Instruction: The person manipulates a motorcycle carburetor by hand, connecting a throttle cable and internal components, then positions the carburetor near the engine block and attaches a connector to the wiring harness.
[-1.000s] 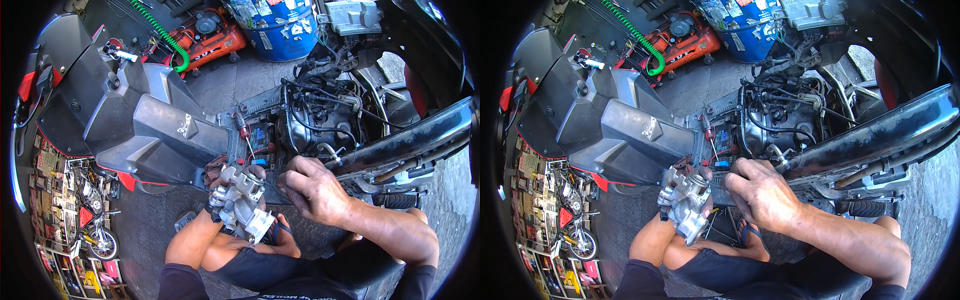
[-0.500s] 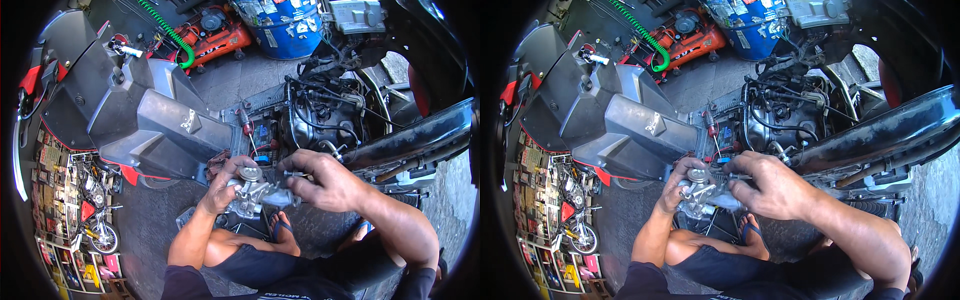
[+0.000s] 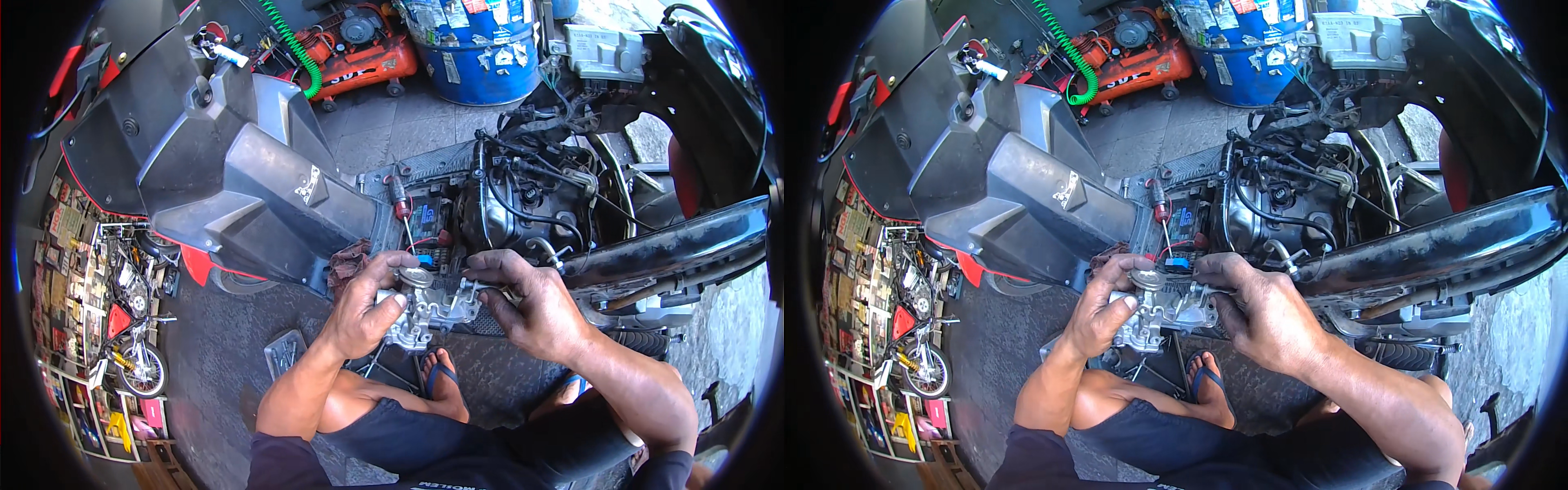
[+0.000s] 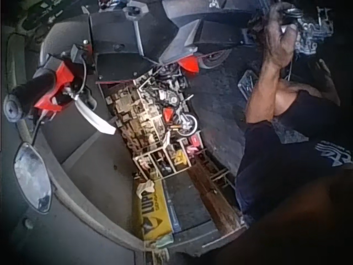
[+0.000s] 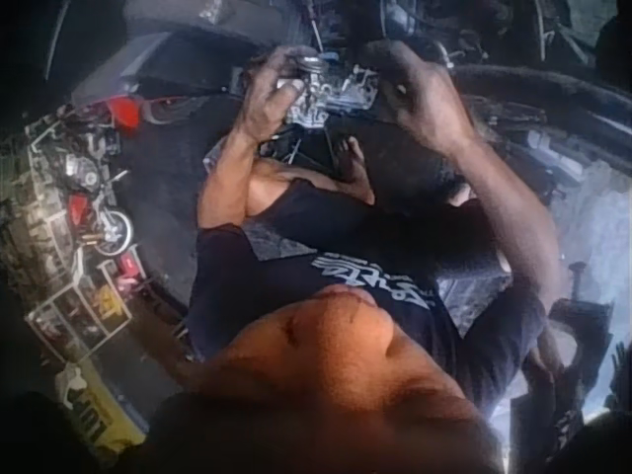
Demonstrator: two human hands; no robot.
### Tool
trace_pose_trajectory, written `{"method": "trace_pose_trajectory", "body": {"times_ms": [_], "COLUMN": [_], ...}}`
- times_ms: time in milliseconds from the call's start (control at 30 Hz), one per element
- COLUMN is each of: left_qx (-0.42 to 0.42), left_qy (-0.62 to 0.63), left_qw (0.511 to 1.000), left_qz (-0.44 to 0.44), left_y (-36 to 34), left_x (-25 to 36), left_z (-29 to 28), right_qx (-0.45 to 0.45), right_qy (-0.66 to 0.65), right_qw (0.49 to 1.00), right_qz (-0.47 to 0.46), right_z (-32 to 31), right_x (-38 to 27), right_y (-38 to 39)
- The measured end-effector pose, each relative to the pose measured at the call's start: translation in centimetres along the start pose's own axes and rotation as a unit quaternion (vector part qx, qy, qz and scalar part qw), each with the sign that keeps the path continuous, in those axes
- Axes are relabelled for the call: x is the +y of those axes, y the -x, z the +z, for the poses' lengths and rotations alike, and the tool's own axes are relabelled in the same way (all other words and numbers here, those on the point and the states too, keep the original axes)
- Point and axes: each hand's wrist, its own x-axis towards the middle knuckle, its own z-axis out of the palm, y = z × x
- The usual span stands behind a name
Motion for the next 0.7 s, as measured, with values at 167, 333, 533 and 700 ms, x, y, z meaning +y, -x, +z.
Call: {"method": "trace_pose_trajectory", "body": {"times_ms": [167,333,533,700], "left_qx": [-0.011,-0.010,0.013,0.053], "left_qy": [0.010,0.049,0.105,0.106], "left_qw": [1.000,0.999,0.994,0.992], "left_qz": [-0.002,-0.013,-0.035,-0.053], "left_y": [0.0,0.1,0.3,0.6], "left_x": [-0.2,-0.7,0.0,0.3], "left_z": [0.4,0.8,1.6,2.9], "right_qx": [0.045,0.083,0.074,0.108], "right_qy": [-0.002,0.072,0.145,0.096], "right_qw": [0.999,0.992,0.980,0.986], "right_qz": [-0.007,-0.062,-0.113,-0.088], "right_z": [0.8,1.5,2.0,2.2], "right_x": [0.3,0.8,1.5,1.5], "right_y": [0.6,0.8,0.9,1.0]}}
